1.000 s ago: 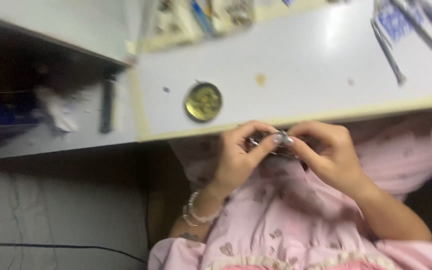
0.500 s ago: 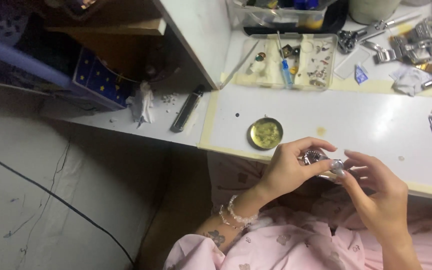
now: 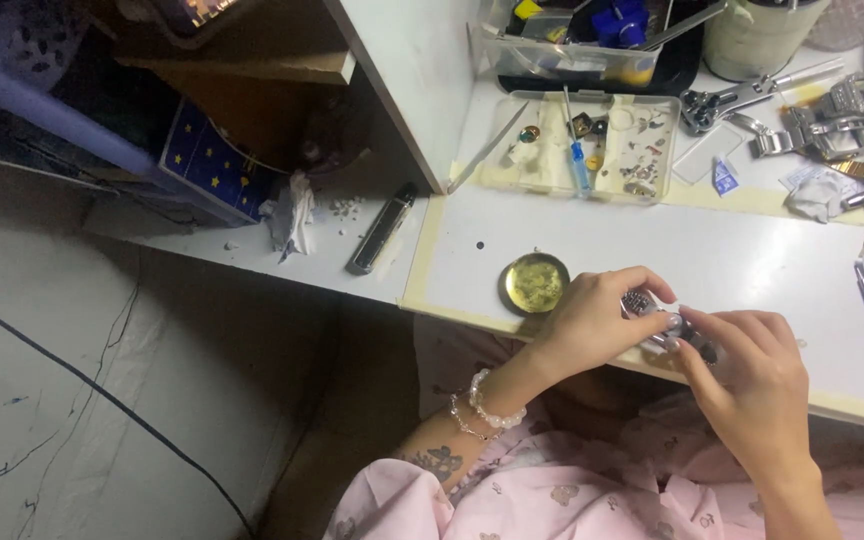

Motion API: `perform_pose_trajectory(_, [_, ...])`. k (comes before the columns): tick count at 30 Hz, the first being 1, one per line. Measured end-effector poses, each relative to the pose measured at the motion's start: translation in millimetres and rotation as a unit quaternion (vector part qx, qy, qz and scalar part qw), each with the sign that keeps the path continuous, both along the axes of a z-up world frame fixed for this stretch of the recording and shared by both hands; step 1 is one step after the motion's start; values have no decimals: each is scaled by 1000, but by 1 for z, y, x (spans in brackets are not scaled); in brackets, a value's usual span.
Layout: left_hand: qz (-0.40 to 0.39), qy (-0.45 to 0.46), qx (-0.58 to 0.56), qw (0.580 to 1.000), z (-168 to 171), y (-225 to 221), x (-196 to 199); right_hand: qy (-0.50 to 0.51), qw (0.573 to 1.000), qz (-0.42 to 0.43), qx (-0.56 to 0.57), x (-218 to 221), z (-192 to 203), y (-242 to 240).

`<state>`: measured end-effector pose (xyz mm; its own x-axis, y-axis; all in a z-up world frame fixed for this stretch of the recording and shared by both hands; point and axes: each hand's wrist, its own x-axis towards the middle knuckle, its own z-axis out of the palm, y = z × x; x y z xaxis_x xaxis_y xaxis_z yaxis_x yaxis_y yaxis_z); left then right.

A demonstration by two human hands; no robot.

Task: The person works at a watch repair bench on a metal wristwatch, using a small hammer and a punch tool to tap and adjust the watch band links. They pick up small pins and parts from a small dish, reposition the watch, and press components into place by hand.

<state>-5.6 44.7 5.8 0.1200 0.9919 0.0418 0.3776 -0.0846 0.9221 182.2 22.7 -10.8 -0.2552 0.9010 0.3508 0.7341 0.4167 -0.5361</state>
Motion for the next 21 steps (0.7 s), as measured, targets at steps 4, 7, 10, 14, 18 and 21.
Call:
perform_pose_trajectory(4, [-3,35,6,999,2,3,1,-7,1000,-4,-24,-1,1,5])
perform_pose_trajectory(7, [-11,59,24,998,4,6,1,-6,1000,-9,-26,-2,2,9])
perform_pose_trajectory(10, [-20,90,27,995,7,9,2,-15,999,-18,-39,0,2,14])
perform_pose_trajectory(14, [-39,141,38,989,7,15,6,-31,995,-33,-84,0,8,18])
perform_pose_trajectory(18, [-35,177,43,983,7,17,9,-43,994,-38,-92,3,4,22])
perform_pose_trajectory(21, [-32,163,61,984,7,17,9,-36,995,-39,-83,2,2,22])
